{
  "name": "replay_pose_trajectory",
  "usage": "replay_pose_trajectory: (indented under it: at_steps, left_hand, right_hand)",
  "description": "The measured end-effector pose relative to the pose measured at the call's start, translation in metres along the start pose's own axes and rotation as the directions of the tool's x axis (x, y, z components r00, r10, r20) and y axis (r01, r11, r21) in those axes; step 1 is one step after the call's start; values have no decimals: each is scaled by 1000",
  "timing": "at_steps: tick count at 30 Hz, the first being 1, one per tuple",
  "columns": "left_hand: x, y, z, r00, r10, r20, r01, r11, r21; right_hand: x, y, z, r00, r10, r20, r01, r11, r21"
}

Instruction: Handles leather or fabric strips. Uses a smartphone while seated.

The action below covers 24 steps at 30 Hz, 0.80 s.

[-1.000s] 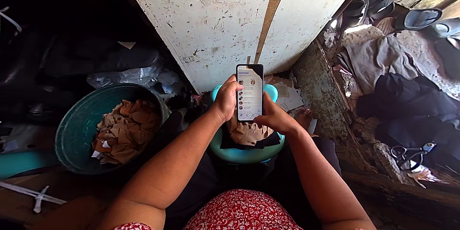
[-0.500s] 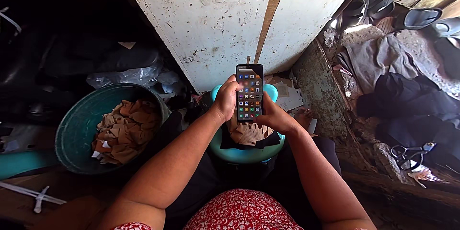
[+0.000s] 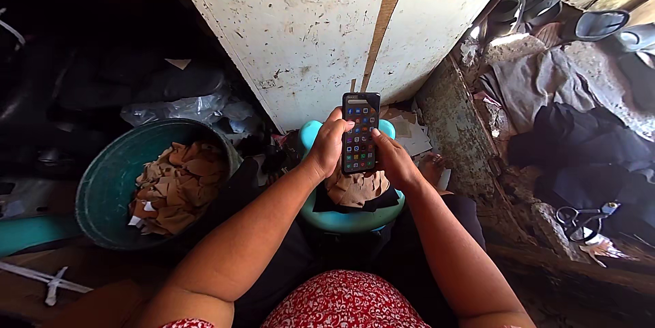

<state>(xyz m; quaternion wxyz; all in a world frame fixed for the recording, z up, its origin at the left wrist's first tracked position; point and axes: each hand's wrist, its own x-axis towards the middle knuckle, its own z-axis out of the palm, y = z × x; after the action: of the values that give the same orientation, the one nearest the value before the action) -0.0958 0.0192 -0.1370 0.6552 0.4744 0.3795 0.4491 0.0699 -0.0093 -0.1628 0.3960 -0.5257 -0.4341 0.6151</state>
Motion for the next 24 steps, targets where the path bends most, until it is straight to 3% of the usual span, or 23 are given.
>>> replay_pose_trajectory:
  at_steps: [6, 24]
  left_hand:
    - [-7, -1, 1, 997, 64, 46, -69, 991, 112]
    - [0, 1, -3, 1000, -6, -1, 6, 1000, 18]
  right_hand:
    - [-1, -2, 2, 998, 48, -48, -45, 997, 63]
    - [0, 1, 1, 999, 23, 24, -25, 998, 66]
